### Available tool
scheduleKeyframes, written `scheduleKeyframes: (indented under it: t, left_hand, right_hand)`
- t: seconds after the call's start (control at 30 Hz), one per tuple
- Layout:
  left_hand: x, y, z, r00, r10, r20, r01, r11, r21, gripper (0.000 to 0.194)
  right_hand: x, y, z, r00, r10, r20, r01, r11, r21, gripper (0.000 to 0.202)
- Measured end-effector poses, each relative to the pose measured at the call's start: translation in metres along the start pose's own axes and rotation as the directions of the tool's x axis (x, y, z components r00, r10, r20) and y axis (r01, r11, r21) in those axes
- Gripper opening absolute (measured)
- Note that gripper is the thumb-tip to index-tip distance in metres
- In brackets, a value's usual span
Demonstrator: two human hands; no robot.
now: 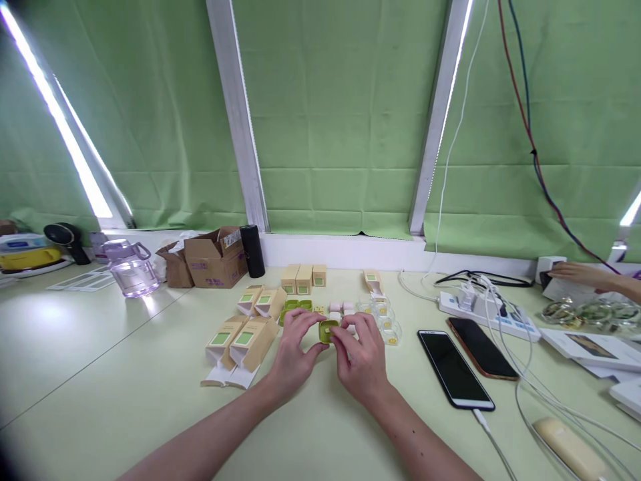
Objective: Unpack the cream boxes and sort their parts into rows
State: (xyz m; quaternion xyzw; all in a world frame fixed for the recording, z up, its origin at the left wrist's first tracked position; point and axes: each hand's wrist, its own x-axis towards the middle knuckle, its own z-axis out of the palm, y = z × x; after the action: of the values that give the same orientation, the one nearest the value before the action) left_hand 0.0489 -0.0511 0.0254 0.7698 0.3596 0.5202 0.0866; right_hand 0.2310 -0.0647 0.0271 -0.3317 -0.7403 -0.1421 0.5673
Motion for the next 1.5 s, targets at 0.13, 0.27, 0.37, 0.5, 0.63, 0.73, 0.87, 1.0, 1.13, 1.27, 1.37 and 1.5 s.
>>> scheduleKeyframes:
  t: [0.13, 0.27, 0.37, 0.5, 0.63, 0.73, 0.87, 1.0, 1.13, 1.27, 1.37, 1.5]
  left_hand:
    - [-0.0017, 0.0016, -0.0004, 0.998, 0.067, 0.011, -0.067, 0.997, 0.029, 0.044]
    - [-0.0017, 0.0066, -0.0015, 0.993, 0.114, 0.023, -0.115, 0.993, 0.035, 0.044]
    - [-0.0014, 0.0094, -0.0020, 0.990, 0.139, 0.022, -0.140, 0.989, 0.039, 0.045]
    - [-0.0020, 0.0084, -0.0014, 0.988, 0.149, 0.035, -0.151, 0.987, 0.055, 0.047]
    - [-0.0026, 0.0066, -0.0008, 0.986, 0.158, 0.044, -0.161, 0.985, 0.069, 0.050]
    - [-0.0025, 0.0068, -0.0010, 0.984, 0.170, 0.044, -0.173, 0.983, 0.065, 0.050]
    - [-0.0031, 0.0064, -0.0008, 0.983, 0.175, 0.050, -0.178, 0.982, 0.067, 0.049]
    - [-0.0044, 0.0053, -0.0001, 0.982, 0.178, 0.055, -0.182, 0.980, 0.079, 0.048]
    - [-0.0041, 0.0052, -0.0001, 0.984, 0.173, 0.054, -0.177, 0.980, 0.088, 0.047]
    - [-0.0030, 0.0057, -0.0004, 0.985, 0.169, 0.039, -0.172, 0.980, 0.097, 0.048]
    - [-0.0027, 0.0059, -0.0006, 0.986, 0.164, 0.026, -0.166, 0.980, 0.107, 0.048]
    - [-0.0027, 0.0056, -0.0006, 0.987, 0.157, 0.024, -0.159, 0.980, 0.118, 0.048]
  right_hand:
    - [-0.0019, 0.0005, 0.0018, 1.000, -0.015, 0.009, 0.015, 0.998, -0.057, 0.028]
    - [-0.0039, 0.0024, 0.0032, 1.000, -0.004, 0.021, 0.006, 0.996, -0.084, 0.028]
    - [-0.0038, 0.0024, 0.0031, 1.000, -0.001, 0.021, 0.003, 0.996, -0.091, 0.027]
    - [-0.0021, -0.0003, 0.0019, 1.000, -0.005, 0.014, 0.006, 0.997, -0.082, 0.024]
    - [-0.0016, -0.0022, 0.0019, 1.000, 0.004, 0.014, -0.003, 0.997, -0.080, 0.023]
    - [-0.0024, -0.0016, 0.0028, 1.000, 0.011, 0.019, -0.009, 0.996, -0.084, 0.022]
    - [-0.0026, -0.0008, 0.0031, 1.000, 0.016, 0.024, -0.014, 0.996, -0.092, 0.022]
    - [-0.0020, -0.0009, 0.0031, 0.999, 0.024, 0.025, -0.022, 0.996, -0.092, 0.021]
    - [-0.0019, -0.0007, 0.0037, 0.999, 0.019, 0.031, -0.016, 0.995, -0.094, 0.021]
    - [-0.0019, -0.0012, 0.0042, 0.999, 0.022, 0.036, -0.019, 0.996, -0.085, 0.020]
    - [-0.0014, -0.0020, 0.0039, 0.999, 0.020, 0.046, -0.016, 0.996, -0.083, 0.020]
    - [-0.0008, -0.0028, 0.0029, 0.998, 0.020, 0.056, -0.015, 0.997, -0.079, 0.020]
